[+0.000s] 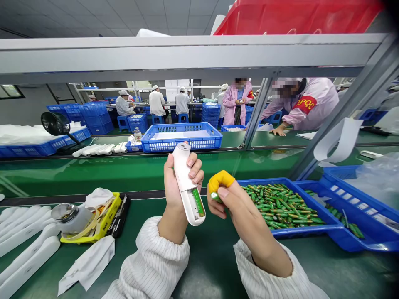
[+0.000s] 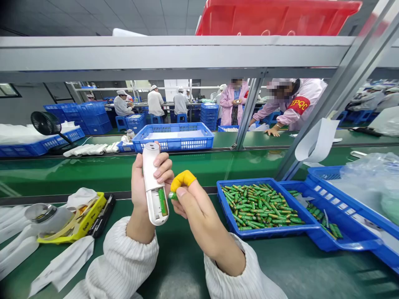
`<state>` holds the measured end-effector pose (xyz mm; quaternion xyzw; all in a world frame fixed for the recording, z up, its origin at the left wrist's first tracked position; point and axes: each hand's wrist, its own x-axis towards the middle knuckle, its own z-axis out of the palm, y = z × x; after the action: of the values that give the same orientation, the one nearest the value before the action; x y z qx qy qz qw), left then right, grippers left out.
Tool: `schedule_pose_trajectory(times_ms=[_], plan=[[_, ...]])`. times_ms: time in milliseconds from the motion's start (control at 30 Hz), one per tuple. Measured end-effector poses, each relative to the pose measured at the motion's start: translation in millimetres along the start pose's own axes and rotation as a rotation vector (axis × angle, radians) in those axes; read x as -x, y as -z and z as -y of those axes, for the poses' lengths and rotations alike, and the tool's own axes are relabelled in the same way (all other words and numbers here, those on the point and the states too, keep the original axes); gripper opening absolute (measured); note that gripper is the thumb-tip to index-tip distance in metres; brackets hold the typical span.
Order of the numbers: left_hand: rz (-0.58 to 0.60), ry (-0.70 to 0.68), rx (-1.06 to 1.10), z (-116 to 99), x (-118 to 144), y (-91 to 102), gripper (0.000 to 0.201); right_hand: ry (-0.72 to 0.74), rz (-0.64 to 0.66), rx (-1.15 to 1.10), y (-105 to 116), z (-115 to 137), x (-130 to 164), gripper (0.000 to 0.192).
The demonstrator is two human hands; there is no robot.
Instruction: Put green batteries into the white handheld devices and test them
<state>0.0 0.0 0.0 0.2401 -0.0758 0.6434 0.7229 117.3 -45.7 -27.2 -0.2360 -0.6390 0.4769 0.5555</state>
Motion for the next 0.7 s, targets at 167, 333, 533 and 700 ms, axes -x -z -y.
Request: schedule_pose_trajectory(times_ms=[167, 333, 533, 700], plan=[[0.019, -0.070, -0.050, -2.9, -1.2, 0.1, 0.040, 0.040, 0.018, 0.208, 0.5, 13.7, -2.4, 0.013], [0.046, -0.100, -0.179, 1.0, 3.3, -0.3, 0.036, -0.026, -0.032, 0.284, -5.0, 10.2, -5.0, 0.016], [-0.060, -0.293, -0.337, 4.5, 6.9, -1.6, 0.023, 0.186, -0.087, 0.553, -10.2, 0.9, -2.4, 0.010], [-0.200, -0.403, -0.284, -6.9, 4.6, -3.7, 0.029, 0.330, 0.044, 0.670, -18.6, -11.1, 0.5, 0.046]])
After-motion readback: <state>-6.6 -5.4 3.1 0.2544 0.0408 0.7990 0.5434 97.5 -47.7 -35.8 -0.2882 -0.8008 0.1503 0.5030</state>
